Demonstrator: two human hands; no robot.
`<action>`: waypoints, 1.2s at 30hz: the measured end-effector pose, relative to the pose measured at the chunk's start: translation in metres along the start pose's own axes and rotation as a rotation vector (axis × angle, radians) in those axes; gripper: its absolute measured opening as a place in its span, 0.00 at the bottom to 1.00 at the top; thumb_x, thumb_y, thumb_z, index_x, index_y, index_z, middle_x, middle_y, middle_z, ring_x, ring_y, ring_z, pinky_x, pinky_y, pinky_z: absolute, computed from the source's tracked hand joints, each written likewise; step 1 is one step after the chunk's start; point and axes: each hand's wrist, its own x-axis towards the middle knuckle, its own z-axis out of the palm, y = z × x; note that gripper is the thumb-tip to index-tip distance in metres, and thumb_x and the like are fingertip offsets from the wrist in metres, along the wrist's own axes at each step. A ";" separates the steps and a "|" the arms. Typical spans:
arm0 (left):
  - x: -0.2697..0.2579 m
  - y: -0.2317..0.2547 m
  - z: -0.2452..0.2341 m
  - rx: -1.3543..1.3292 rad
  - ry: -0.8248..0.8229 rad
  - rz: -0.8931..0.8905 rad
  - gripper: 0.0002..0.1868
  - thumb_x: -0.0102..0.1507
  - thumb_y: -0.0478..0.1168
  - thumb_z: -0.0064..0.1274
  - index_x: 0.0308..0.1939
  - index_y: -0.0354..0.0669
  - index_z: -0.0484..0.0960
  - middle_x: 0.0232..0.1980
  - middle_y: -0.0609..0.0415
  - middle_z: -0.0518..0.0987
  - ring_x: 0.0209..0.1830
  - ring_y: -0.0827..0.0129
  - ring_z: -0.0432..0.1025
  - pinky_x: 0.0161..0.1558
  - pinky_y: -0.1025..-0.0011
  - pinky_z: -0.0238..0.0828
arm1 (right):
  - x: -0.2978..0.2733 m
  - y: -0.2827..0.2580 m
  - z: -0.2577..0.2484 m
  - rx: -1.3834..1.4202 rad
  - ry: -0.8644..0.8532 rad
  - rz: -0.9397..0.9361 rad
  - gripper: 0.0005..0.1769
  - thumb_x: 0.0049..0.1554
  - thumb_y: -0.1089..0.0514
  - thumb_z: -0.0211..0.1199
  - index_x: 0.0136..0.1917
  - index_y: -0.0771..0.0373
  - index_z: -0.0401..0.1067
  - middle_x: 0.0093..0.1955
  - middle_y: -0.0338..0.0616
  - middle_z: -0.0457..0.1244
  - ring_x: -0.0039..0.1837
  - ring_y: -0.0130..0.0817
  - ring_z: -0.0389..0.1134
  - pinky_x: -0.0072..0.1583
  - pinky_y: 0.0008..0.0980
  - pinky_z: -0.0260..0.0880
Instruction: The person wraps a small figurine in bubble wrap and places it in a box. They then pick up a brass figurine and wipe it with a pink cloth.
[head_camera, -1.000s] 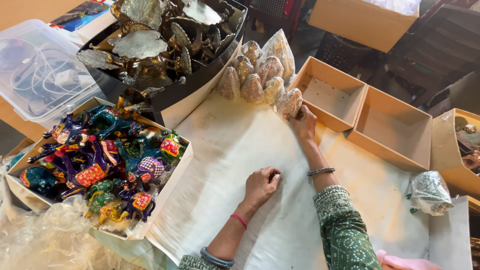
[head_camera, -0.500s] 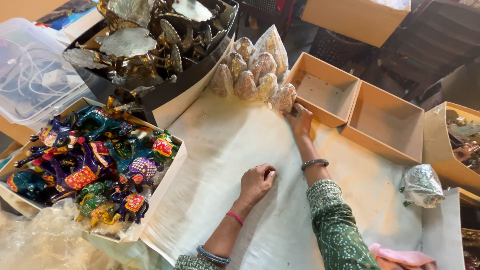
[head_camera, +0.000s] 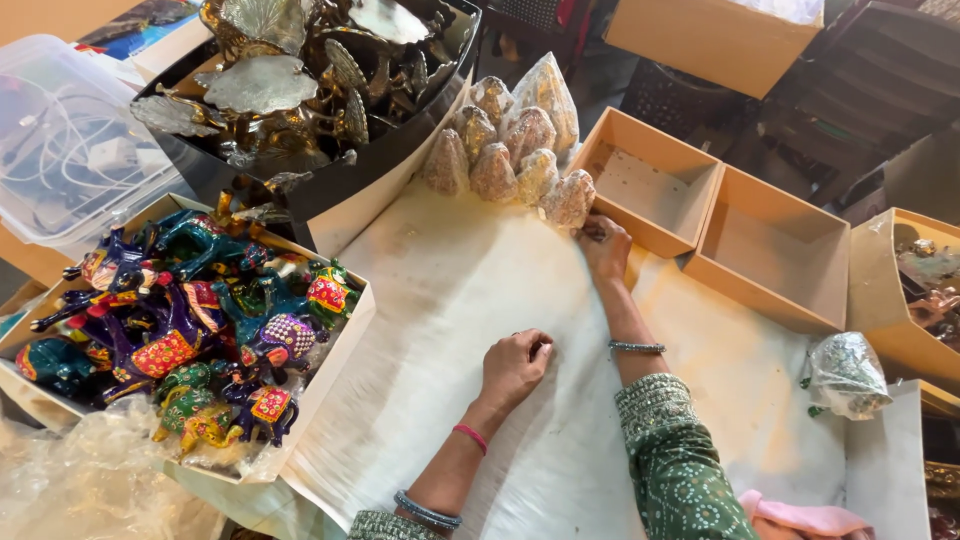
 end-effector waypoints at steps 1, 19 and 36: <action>0.000 0.000 0.000 0.003 0.003 0.014 0.09 0.64 0.45 0.53 0.40 0.49 0.87 0.34 0.56 0.85 0.32 0.64 0.79 0.37 0.64 0.74 | 0.001 0.002 0.000 0.001 0.000 0.008 0.17 0.49 0.63 0.77 0.52 0.67 0.80 0.45 0.46 0.74 0.45 0.28 0.75 0.51 0.28 0.75; 0.016 -0.033 0.018 0.069 0.017 0.107 0.11 0.64 0.47 0.55 0.43 0.50 0.87 0.34 0.52 0.85 0.34 0.62 0.81 0.39 0.64 0.77 | -0.081 -0.032 -0.023 -0.666 -0.300 -0.287 0.30 0.64 0.41 0.59 0.73 0.57 0.66 0.78 0.43 0.58 0.80 0.41 0.55 0.77 0.46 0.53; -0.001 -0.037 0.025 0.071 0.226 0.323 0.09 0.66 0.39 0.53 0.46 0.41 0.84 0.44 0.49 0.83 0.37 0.59 0.79 0.41 0.64 0.77 | -0.314 -0.148 -0.168 -0.423 -0.911 -0.520 0.37 0.62 0.37 0.55 0.78 0.55 0.58 0.83 0.43 0.48 0.83 0.41 0.43 0.76 0.56 0.36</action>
